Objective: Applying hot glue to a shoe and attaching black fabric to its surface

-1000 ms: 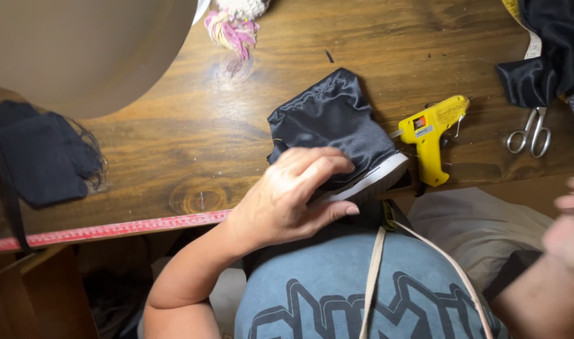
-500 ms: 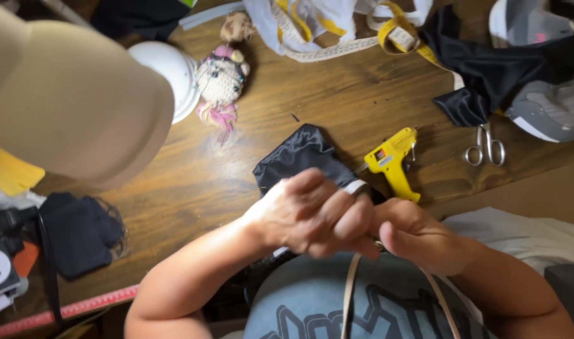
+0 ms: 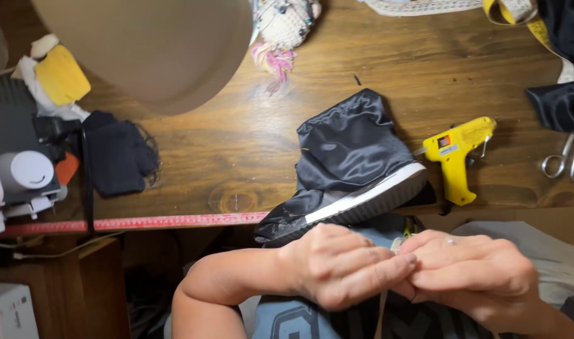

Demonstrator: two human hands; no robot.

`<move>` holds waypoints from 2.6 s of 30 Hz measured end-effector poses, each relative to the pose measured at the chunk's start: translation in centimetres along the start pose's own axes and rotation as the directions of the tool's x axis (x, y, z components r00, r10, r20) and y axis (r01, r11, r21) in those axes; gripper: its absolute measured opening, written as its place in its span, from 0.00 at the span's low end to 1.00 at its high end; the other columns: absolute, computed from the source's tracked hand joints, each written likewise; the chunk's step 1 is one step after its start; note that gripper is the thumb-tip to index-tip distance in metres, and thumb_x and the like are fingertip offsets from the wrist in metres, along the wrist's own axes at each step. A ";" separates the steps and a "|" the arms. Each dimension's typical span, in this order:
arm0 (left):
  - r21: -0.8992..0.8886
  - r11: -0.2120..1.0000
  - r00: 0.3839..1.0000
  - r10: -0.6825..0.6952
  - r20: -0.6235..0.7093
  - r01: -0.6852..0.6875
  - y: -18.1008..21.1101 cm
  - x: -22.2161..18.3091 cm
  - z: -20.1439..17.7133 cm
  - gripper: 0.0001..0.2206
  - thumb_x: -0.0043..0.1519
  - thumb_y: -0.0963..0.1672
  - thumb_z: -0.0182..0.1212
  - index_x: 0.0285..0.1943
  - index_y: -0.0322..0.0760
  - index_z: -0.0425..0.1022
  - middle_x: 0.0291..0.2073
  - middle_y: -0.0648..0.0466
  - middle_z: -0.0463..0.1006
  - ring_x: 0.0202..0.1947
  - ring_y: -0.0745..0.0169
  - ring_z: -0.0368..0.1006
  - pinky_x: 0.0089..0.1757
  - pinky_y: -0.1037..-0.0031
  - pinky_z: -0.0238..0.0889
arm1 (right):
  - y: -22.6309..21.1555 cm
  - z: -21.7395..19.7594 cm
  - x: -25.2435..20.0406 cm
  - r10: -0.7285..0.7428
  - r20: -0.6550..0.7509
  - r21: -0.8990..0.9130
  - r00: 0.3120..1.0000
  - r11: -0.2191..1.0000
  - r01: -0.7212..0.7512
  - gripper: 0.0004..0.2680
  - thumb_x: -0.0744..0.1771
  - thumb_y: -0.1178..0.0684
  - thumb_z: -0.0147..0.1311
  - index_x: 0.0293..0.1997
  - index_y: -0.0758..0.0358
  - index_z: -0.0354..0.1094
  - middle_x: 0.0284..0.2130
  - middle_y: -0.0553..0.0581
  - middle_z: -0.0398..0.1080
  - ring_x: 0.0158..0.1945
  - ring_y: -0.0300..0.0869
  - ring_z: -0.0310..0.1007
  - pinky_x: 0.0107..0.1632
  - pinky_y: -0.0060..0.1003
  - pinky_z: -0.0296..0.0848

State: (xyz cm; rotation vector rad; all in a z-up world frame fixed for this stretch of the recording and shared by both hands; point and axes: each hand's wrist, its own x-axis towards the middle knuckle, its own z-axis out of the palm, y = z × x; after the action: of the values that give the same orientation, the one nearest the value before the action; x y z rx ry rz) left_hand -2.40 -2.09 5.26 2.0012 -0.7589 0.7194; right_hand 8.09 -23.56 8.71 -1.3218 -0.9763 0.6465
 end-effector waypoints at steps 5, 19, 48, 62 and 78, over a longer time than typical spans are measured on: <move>-0.221 0.953 0.972 -0.227 -0.062 0.209 -0.2 -0.8 0.4 0.13 0.67 0.41 0.69 0.57 0.28 0.75 0.41 0.46 0.84 0.32 0.58 0.80 0.36 0.72 0.72 | -1.0 -0.4 0.1 -0.093 -0.141 -0.289 0.986 0.956 0.049 0.04 0.63 0.52 0.55 0.30 0.56 0.75 0.29 0.51 0.82 0.31 0.35 0.85 0.55 0.37 0.82; -0.667 0.045 0.593 -0.505 0.627 0.744 -2.6 3.9 1.8 0.20 0.71 0.48 0.49 0.60 0.24 0.74 0.51 0.44 0.81 0.48 0.58 0.79 0.51 0.69 0.78 | 2.7 -1.0 -0.1 -0.310 -0.239 -0.529 0.920 0.836 0.144 0.11 0.66 0.63 0.61 0.53 0.70 0.71 0.51 0.68 0.76 0.66 0.54 0.69 0.71 0.46 0.70; 0.509 0.847 0.938 -0.285 0.196 0.151 -15.3 15.8 6.6 0.19 0.71 0.56 0.48 0.29 0.48 0.65 0.13 0.59 0.65 0.12 0.54 0.62 0.16 0.61 0.51 | 1.2 -2.4 -5.0 -0.285 -0.783 -0.536 0.553 0.760 -0.367 0.08 0.68 0.73 0.56 0.32 0.68 0.71 0.35 0.66 0.75 0.42 0.46 0.80 0.41 0.28 0.76; 0.311 0.909 0.946 -0.315 0.073 0.278 -13.3 7.0 -1.9 0.14 0.58 0.53 0.66 0.29 0.45 0.77 0.25 0.55 0.76 0.30 0.47 0.70 0.37 0.58 0.60 | 6.3 -4.3 -0.4 -0.032 -0.322 -0.655 0.946 0.729 -0.199 0.16 0.62 0.62 0.69 0.53 0.79 0.72 0.50 0.71 0.74 0.53 0.53 0.75 0.64 0.43 0.72; 0.275 0.911 0.935 -0.342 0.093 0.306 -5.4 -3.2 0.5 0.09 0.70 0.47 0.56 0.39 0.41 0.76 0.28 0.54 0.65 0.31 0.52 0.64 0.43 0.62 0.56 | 7.3 -5.8 3.0 0.124 0.146 -0.672 0.982 0.741 0.007 0.11 0.61 0.57 0.69 0.46 0.61 0.78 0.38 0.55 0.73 0.39 0.43 0.68 0.50 0.36 0.67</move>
State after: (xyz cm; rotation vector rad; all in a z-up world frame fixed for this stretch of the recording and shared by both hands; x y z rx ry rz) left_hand -0.38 0.63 -0.04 2.3604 -0.4055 0.5023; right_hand 15.57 -22.63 2.46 -1.9641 -1.4029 0.4746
